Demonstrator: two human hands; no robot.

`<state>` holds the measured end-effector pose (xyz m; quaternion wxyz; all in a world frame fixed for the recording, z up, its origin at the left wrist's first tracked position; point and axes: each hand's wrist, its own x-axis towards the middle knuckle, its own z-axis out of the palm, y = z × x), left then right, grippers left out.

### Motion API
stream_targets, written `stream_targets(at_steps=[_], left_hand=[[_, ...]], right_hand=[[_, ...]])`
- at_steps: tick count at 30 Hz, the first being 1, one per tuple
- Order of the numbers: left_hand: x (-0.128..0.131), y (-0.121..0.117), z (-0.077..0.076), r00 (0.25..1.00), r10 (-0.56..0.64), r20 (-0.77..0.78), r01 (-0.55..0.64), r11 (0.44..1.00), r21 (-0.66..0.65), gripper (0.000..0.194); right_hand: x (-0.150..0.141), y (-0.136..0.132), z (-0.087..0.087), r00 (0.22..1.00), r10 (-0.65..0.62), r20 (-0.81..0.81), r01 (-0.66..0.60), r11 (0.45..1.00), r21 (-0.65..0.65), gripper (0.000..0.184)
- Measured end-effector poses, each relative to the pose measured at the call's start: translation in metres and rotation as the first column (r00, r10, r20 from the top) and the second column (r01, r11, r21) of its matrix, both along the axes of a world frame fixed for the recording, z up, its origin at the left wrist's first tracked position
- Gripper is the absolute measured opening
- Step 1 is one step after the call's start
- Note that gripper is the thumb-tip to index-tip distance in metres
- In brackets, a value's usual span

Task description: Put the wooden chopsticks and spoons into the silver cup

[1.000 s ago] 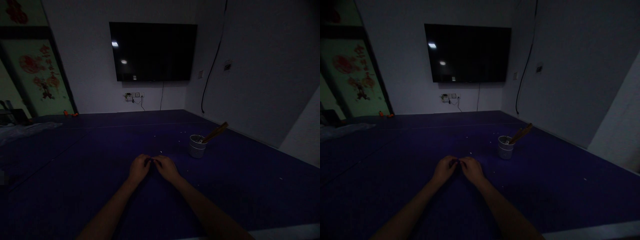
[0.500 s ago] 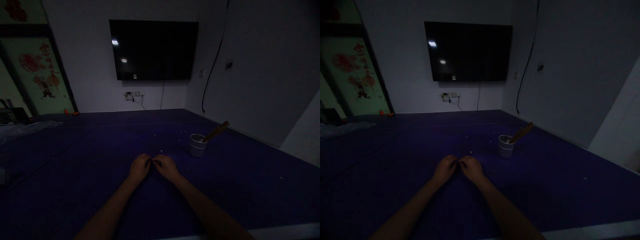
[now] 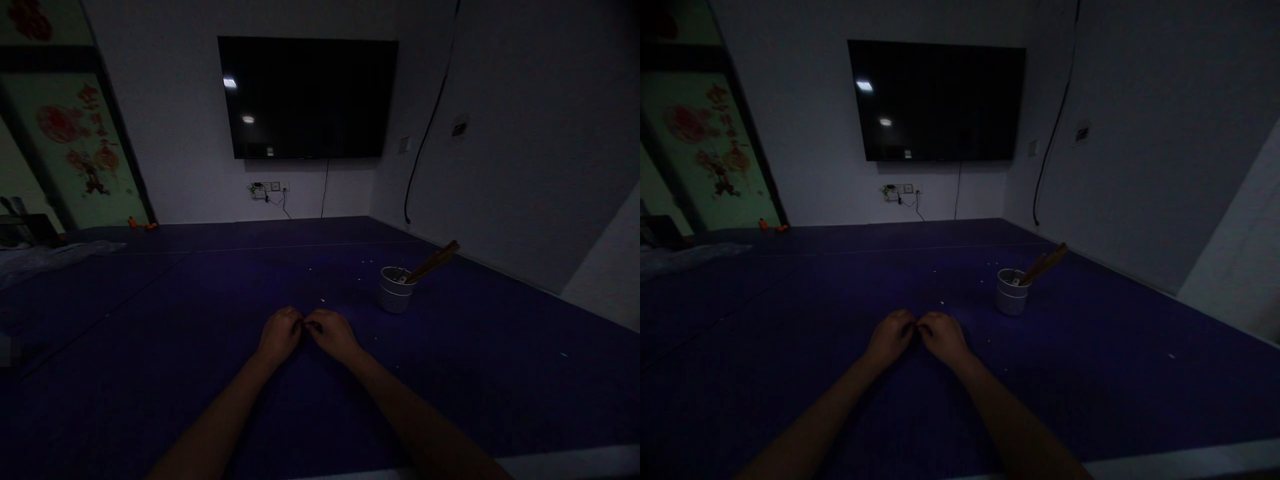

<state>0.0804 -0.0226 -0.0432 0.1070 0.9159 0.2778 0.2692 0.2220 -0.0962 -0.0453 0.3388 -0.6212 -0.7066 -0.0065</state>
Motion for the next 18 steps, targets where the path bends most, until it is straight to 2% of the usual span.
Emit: stream_targets(at_steps=[18], left_hand=[[0.0000,-0.0011,0.0022,0.999,0.015,-0.041,-0.013,1.000,0.028,0.019]], right_hand=[[0.0010,-0.0001,0.0013,0.998,0.003,0.056,-0.003,1.000,-0.004,0.023]])
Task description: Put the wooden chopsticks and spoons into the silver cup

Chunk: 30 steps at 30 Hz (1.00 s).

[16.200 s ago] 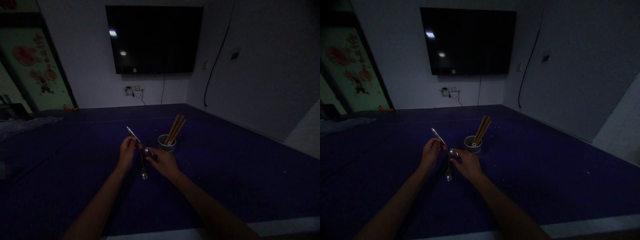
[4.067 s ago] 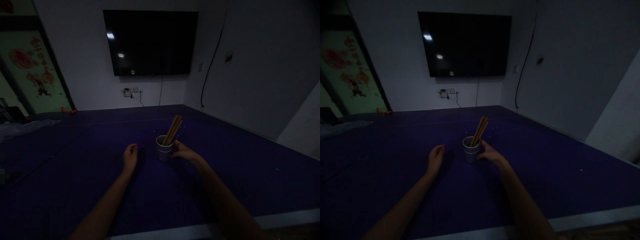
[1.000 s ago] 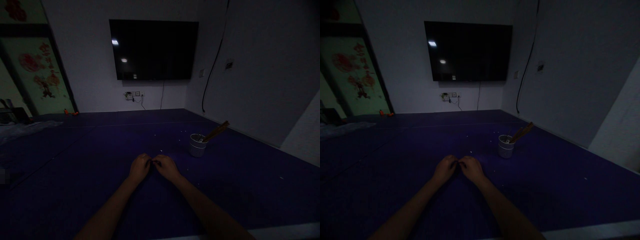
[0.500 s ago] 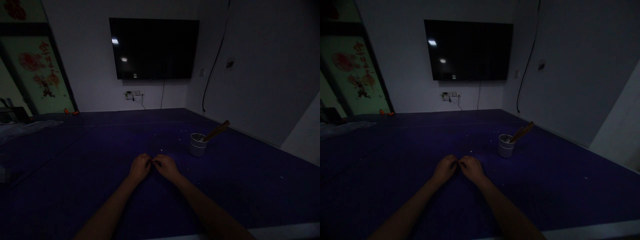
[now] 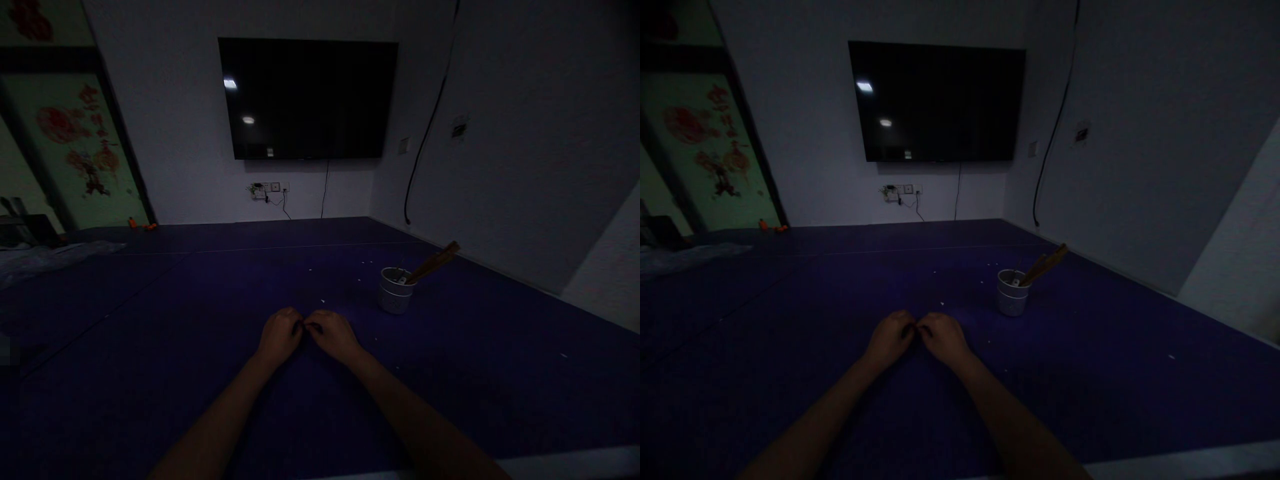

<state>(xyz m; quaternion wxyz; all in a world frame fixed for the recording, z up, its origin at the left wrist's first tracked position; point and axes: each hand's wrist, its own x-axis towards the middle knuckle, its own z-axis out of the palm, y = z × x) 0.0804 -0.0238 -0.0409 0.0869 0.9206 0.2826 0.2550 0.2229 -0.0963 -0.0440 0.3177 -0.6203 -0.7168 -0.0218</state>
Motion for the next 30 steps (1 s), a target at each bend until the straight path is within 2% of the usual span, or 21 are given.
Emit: stream_targets(at_steps=[18,26,30], left_hand=[[-0.0014,-0.0005,0.0006,1.000,-0.008,0.004,0.008,1.000,0.029,0.019],[-0.0019,-0.0026,0.0040,0.997,0.032,-0.069,-0.031,0.999,0.018,0.020],[-0.0025,-0.0021,0.0035,0.998,0.019,-0.055,-0.017,0.999,0.028,0.021]], right_hand=[[-0.0012,-0.0019,0.0028,1.000,0.012,0.014,-0.012,1.000,-0.011,0.021],[-0.0005,-0.0008,0.0020,0.999,0.001,0.042,0.000,1.000,-0.027,0.021],[-0.0006,-0.0011,0.0027,0.999,0.013,0.036,-0.012,1.000,-0.024,0.022]])
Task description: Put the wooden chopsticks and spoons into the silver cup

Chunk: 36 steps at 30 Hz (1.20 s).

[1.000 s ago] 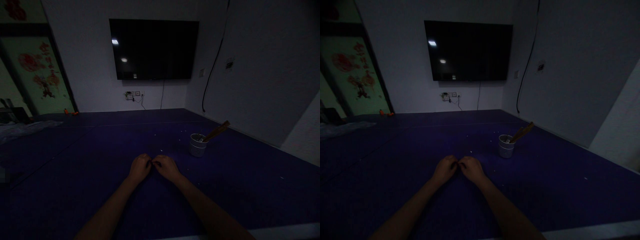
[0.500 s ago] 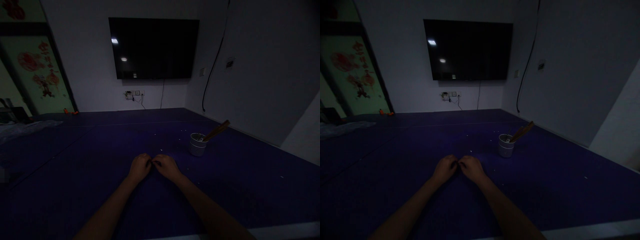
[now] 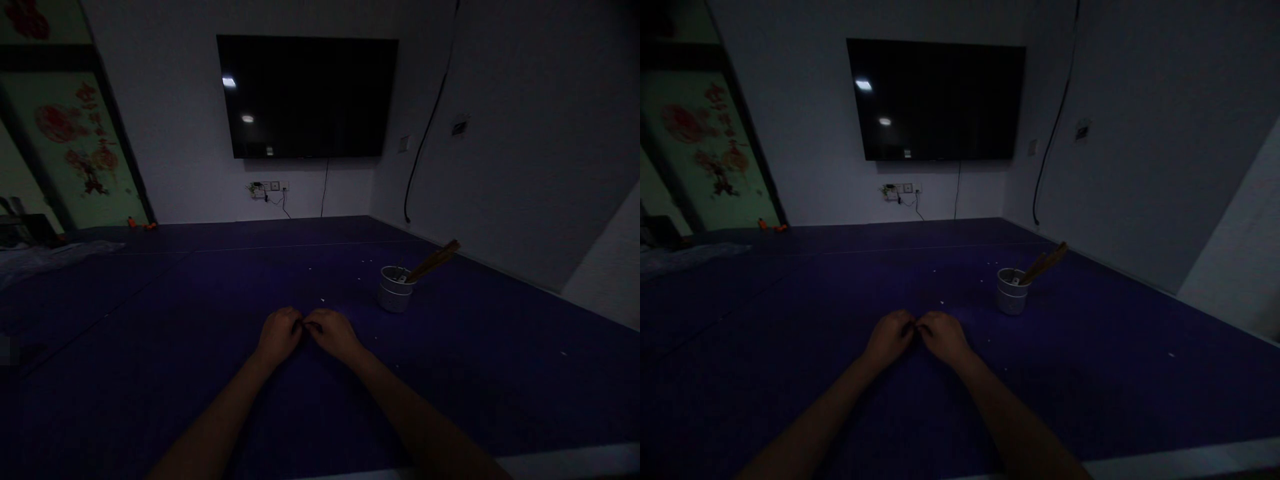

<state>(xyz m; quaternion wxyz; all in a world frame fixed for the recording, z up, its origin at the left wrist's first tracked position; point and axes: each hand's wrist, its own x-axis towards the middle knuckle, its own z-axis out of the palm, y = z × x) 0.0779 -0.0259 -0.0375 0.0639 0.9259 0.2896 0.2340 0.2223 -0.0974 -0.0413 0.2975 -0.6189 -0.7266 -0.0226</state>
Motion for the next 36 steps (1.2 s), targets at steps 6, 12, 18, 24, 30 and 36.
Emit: stream_targets(at_steps=[6,12,18,24,30,36], left_hand=[[0.000,0.000,0.000,1.000,0.000,0.024,0.000,1.000,-0.002,0.020],[0.000,0.002,0.001,1.000,0.014,0.026,-0.015,1.000,0.027,0.019],[-0.001,0.005,-0.002,0.999,0.025,0.045,-0.027,0.999,0.040,0.018],[-0.001,0.002,0.001,0.999,0.033,0.043,-0.035,0.998,0.044,0.020],[-0.001,0.000,0.003,0.998,0.037,0.057,-0.040,0.998,0.050,0.021],[-0.002,0.002,0.002,0.997,0.053,0.059,-0.056,0.998,0.039,0.022]], right_hand=[[0.000,0.000,0.000,1.000,-0.005,0.015,0.005,1.000,0.011,0.023],[0.005,-0.001,-0.001,0.991,-0.127,-0.046,0.133,0.979,0.154,0.021],[0.027,-0.009,0.019,0.849,-0.377,-0.371,0.525,0.686,0.503,0.024],[0.057,-0.026,0.037,0.571,-0.506,-0.647,0.813,0.240,0.530,0.058],[0.081,-0.029,0.032,0.374,-0.566,-0.735,0.927,0.205,0.314,0.102],[0.103,-0.024,0.015,0.261,-0.615,-0.744,0.955,0.279,0.105,0.120]])
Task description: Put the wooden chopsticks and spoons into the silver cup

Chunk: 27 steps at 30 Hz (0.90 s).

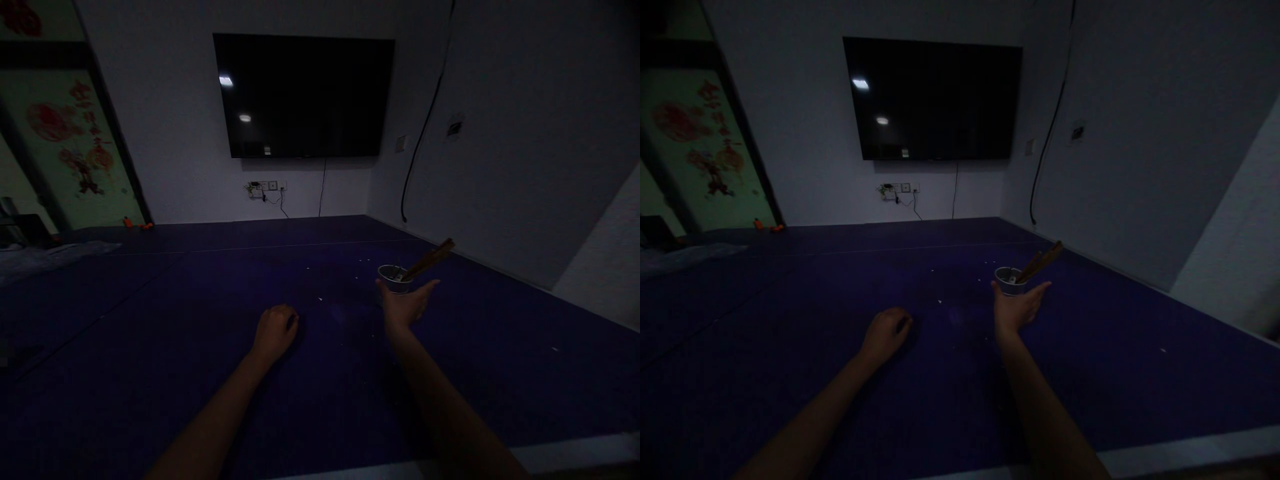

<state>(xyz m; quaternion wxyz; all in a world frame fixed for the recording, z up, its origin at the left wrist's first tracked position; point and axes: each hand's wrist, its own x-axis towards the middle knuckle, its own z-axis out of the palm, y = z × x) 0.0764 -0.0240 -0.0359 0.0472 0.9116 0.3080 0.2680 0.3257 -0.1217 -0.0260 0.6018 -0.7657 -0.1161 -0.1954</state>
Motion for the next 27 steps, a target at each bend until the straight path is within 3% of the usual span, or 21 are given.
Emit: stream_targets(at_steps=[7,12,17,22,27], left_hand=[[-0.001,0.000,0.003,1.000,0.004,-0.011,-0.005,1.000,-0.006,0.021],[-0.001,-0.002,0.004,1.000,0.018,-0.008,-0.018,1.000,0.000,0.020],[-0.001,0.000,0.003,1.000,0.007,0.002,-0.007,1.000,-0.005,0.020],[-0.001,0.002,0.002,1.000,0.010,0.022,-0.010,1.000,0.000,0.021],[-0.002,0.002,0.002,0.986,0.049,0.161,-0.044,0.998,-0.036,0.024]], right_hand=[[0.019,0.005,-0.022,0.997,0.064,-0.033,-0.065,0.997,-0.039,0.111],[0.027,0.008,-0.028,0.993,0.111,0.036,-0.111,0.994,0.015,0.089],[0.025,0.006,-0.025,0.994,0.108,0.026,-0.108,0.994,0.001,0.081],[0.015,0.004,-0.015,0.980,0.148,0.130,-0.147,0.989,-0.021,0.076],[-0.019,0.011,0.000,0.909,0.337,0.245,-0.342,0.939,-0.026,0.072]])
